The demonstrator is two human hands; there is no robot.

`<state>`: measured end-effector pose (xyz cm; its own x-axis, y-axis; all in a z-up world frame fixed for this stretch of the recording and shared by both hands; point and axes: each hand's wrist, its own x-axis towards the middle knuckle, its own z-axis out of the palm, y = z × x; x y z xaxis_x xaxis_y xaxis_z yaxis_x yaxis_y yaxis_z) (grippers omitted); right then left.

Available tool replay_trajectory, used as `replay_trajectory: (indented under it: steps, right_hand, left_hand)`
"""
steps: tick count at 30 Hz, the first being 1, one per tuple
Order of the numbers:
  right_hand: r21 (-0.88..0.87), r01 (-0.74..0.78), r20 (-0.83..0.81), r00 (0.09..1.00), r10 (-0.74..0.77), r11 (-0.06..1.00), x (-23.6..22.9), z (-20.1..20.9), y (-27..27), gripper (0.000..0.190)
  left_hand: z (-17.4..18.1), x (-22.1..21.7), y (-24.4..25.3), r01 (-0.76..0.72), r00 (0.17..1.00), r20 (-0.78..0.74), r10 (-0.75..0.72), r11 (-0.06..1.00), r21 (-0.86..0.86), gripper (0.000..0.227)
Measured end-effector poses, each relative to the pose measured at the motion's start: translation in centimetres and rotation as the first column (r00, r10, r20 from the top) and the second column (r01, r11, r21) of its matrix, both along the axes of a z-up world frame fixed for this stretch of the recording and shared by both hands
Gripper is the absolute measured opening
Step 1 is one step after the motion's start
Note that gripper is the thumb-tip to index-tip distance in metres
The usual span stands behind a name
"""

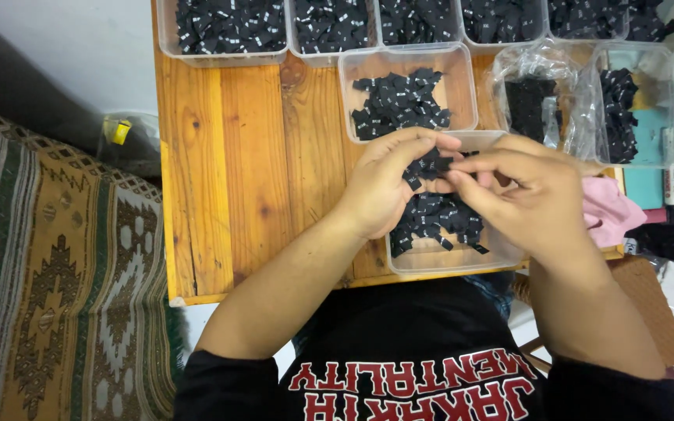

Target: Sorting and inspecting small black plastic garment trims from one container to another

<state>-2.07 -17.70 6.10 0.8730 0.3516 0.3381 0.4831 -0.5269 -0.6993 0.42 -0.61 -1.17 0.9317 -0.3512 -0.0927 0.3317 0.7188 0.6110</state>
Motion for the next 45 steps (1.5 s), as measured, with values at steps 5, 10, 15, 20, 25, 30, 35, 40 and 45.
replay_trajectory:
  steps: [5,10,15,20,25,30,35,40,45]
  right_hand:
    - [-0.071,0.017,0.113,0.994,-0.009,0.997,1.0,-0.9,0.3,0.008]
    - [-0.035,0.143,0.252,0.959,-0.130,0.989,0.9,-1.8,-1.0,0.008]
    - [-0.007,0.308,0.128,0.944,-0.304,0.952,0.0,-2.1,-2.7,0.006]
    - [-0.075,0.227,0.153,0.965,-0.213,0.971,-0.3,-2.0,-3.5,0.008]
    - [-0.179,0.106,0.159,0.984,-0.077,0.978,0.3,-2.5,-3.6,0.010]
    - [-0.156,0.105,0.133,0.988,-0.084,0.982,-0.3,-2.2,-2.6,0.012]
    - [-0.077,0.099,0.218,0.973,-0.080,0.992,-0.4,-2.7,-3.5,0.008]
    - [0.018,0.125,0.299,0.946,-0.124,0.992,-0.6,-3.2,-4.7,0.011]
    - [0.049,0.144,0.317,0.936,-0.152,0.988,-0.6,-3.5,-5.3,0.008]
  left_hand:
    - [-0.5,0.1,0.1,0.012,1.000,0.002,-0.012,1.000,-0.027,0.026]
    - [0.4,0.0,0.6,0.004,1.000,-0.002,-0.004,0.996,-0.084,0.030]
    - [0.6,0.0,0.7,-0.059,0.998,-0.015,0.058,0.991,-0.120,0.041]
    - [0.2,0.3,1.4,-0.045,0.988,0.126,0.091,0.944,-0.328,0.047]
    - [0.6,0.8,2.6,-0.108,0.954,0.225,0.197,0.928,-0.355,0.052]
    - [1.2,1.9,3.3,-0.216,0.973,0.004,0.229,0.924,-0.316,0.048]
    - [1.1,2.8,4.3,-0.230,0.964,0.044,0.262,0.907,-0.353,0.049]
    - [3.3,4.0,5.3,-0.338,0.941,-0.041,0.336,0.926,-0.167,0.052]
    - [4.2,6.1,4.8,-0.343,0.934,0.097,0.344,0.939,-0.022,0.058]
